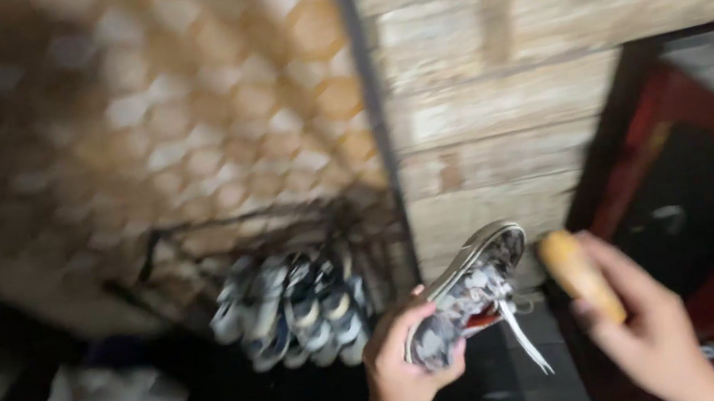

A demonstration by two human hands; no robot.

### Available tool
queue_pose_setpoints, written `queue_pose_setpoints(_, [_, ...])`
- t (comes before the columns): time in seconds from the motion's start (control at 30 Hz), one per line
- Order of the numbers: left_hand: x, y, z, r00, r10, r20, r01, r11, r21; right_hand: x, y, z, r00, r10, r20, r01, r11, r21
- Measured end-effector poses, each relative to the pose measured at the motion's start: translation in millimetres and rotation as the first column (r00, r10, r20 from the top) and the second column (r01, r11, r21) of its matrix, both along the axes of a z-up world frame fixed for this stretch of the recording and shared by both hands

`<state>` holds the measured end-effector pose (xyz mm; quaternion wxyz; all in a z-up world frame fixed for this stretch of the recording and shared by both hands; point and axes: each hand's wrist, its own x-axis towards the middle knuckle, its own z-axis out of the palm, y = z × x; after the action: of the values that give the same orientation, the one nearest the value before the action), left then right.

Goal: The person scrubs a patterned sneaker with a brush, focusing on the sole and upper surfaces. The person places the shoe on a shoe rack, then picks up the matching sneaker and continues scrubbing it with the same brush.

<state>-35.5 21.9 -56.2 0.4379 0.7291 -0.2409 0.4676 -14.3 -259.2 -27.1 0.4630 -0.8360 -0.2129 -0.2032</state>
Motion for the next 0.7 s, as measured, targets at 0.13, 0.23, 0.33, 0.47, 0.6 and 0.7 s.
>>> queue_pose_setpoints(0.13, [-22,24,-42,0.910,-0.006,-0.414,-0.177,0.897,-0.404,17,-13,-44,0.949,-0.044,-0.312,0.111,0.973,0.200])
queue_pose_setpoints(0.23, [-26,55,-74,0.865,-0.010,-0.501,-0.315,0.767,-0.559,20,-5,-67,0.873,-0.035,-0.486,0.184,0.947,0.263])
queue_pose_setpoints(0.33, [-37,84,-106,0.847,-0.062,-0.528,-0.393,0.596,-0.701,21,8,-114,0.845,0.010,-0.535,0.228,0.898,0.377])
queue_pose_setpoints(0.47, [-62,116,-114,0.760,-0.277,-0.587,-0.576,0.130,-0.807,30,13,-196,0.831,-0.103,-0.547,0.276,0.930,0.243])
queue_pose_setpoints(0.6, [-75,152,-142,0.799,-0.209,-0.564,-0.581,-0.028,-0.813,17,54,-219,0.729,-0.182,-0.660,0.405,0.892,0.200])
queue_pose_setpoints(0.7, [-81,184,-132,0.684,-0.272,-0.677,-0.711,-0.039,-0.702,12,95,-190,0.420,-0.182,-0.889,0.491,0.869,0.054])
